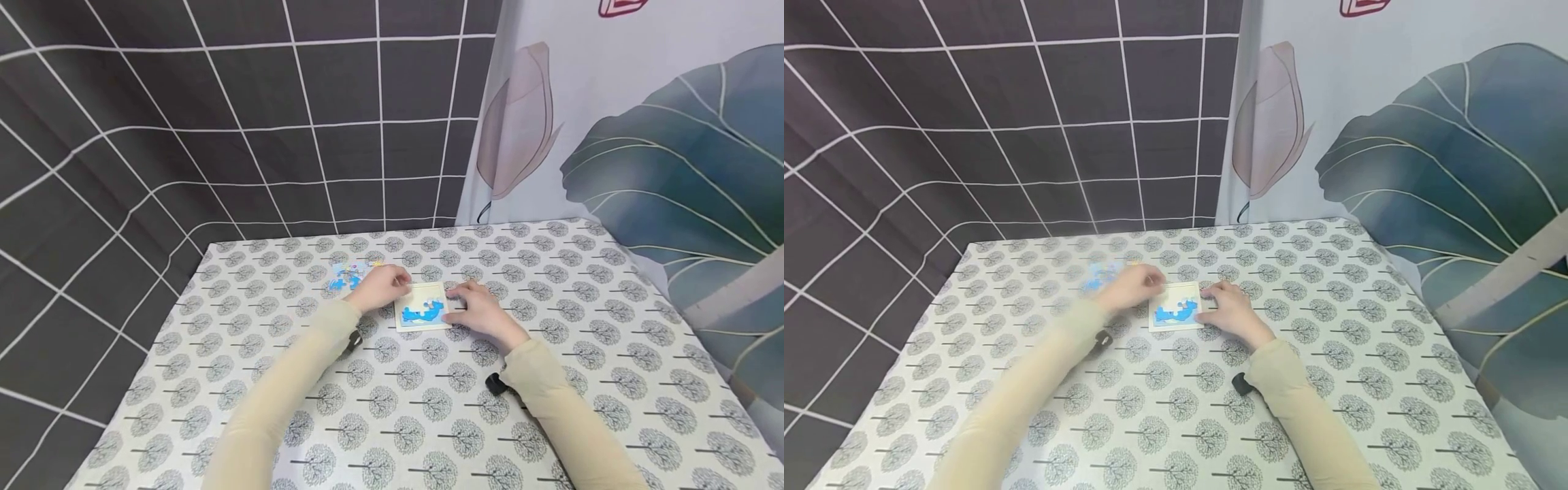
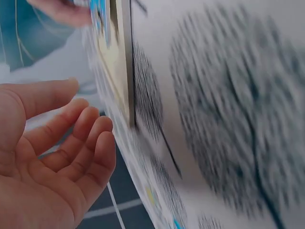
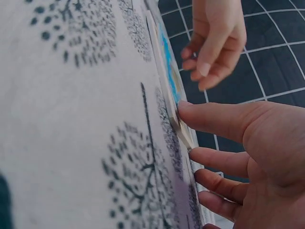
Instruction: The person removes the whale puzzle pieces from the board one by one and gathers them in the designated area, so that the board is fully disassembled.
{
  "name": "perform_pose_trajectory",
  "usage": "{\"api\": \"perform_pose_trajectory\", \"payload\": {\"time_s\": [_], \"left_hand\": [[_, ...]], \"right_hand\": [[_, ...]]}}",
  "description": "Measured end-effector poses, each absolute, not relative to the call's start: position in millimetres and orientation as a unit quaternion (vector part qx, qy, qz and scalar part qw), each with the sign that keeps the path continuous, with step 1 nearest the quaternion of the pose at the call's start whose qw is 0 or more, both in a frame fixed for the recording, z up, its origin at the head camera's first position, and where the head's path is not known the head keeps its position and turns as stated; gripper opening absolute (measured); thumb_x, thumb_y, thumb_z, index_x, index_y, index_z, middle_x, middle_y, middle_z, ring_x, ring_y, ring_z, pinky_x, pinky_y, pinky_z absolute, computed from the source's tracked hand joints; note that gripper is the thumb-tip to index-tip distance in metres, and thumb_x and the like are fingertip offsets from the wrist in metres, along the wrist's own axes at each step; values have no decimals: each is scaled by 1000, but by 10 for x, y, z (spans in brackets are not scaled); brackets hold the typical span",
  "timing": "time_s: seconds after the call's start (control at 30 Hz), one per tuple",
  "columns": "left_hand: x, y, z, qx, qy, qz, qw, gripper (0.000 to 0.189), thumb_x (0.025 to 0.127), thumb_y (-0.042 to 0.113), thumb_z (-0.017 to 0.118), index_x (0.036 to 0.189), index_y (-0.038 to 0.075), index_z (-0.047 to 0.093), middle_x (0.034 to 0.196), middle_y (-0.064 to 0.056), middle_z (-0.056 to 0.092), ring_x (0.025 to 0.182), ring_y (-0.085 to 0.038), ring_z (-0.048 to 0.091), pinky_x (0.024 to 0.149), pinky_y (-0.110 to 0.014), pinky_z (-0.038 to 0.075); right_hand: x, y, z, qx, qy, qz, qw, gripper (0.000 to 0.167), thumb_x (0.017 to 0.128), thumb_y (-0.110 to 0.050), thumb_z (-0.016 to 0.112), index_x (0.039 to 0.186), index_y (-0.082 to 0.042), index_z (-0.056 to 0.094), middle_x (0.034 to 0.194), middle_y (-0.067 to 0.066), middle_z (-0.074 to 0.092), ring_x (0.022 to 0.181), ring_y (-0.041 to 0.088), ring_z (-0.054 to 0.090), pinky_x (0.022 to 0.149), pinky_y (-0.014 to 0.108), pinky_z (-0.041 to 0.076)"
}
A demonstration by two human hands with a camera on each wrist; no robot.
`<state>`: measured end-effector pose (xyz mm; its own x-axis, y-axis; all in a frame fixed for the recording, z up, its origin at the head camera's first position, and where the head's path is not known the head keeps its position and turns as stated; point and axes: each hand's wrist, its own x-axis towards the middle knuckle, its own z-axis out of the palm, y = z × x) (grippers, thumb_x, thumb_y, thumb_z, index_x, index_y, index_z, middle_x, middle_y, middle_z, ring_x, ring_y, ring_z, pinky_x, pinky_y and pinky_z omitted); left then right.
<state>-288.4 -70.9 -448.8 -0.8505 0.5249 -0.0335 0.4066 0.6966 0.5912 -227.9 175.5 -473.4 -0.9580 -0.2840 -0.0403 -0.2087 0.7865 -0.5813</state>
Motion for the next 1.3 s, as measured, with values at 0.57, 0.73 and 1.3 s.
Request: {"api": "perform_pose_trajectory", "payload": {"time_s": [0.57, 0.73, 1.3], "left_hand": [[-2787, -384, -4588, 341, 895, 253, 139, 36, 93, 24, 73, 123, 5, 69, 110, -4, 64, 83, -13, 54, 79, -26, 48], [-2786, -440, -4596, 361, 883, 258, 156, 43, 91, 26, 76, 128, 5, 66, 116, -5, 61, 92, -14, 54, 87, -29, 48], [-2820, -456, -4594, 353, 876, 268, 189, 40, 89, 15, 77, 126, 6, 65, 114, -2, 58, 96, -14, 53, 89, -27, 47]], "right_hand": [[-2315, 1775, -4791, -128, 941, -306, 62, 62, 83, -35, 80, 134, -5, 61, 141, 22, 50, 130, 45, 43, 108, 67, 26], [-2307, 1779, -4786, -129, 942, -304, 61, 63, 83, -35, 81, 134, -4, 60, 142, 22, 50, 130, 45, 43, 108, 68, 26], [-2297, 1769, -4790, -121, 941, -310, 58, 61, 82, -34, 81, 132, -5, 62, 143, 22, 50, 131, 46, 41, 108, 70, 24]]}}
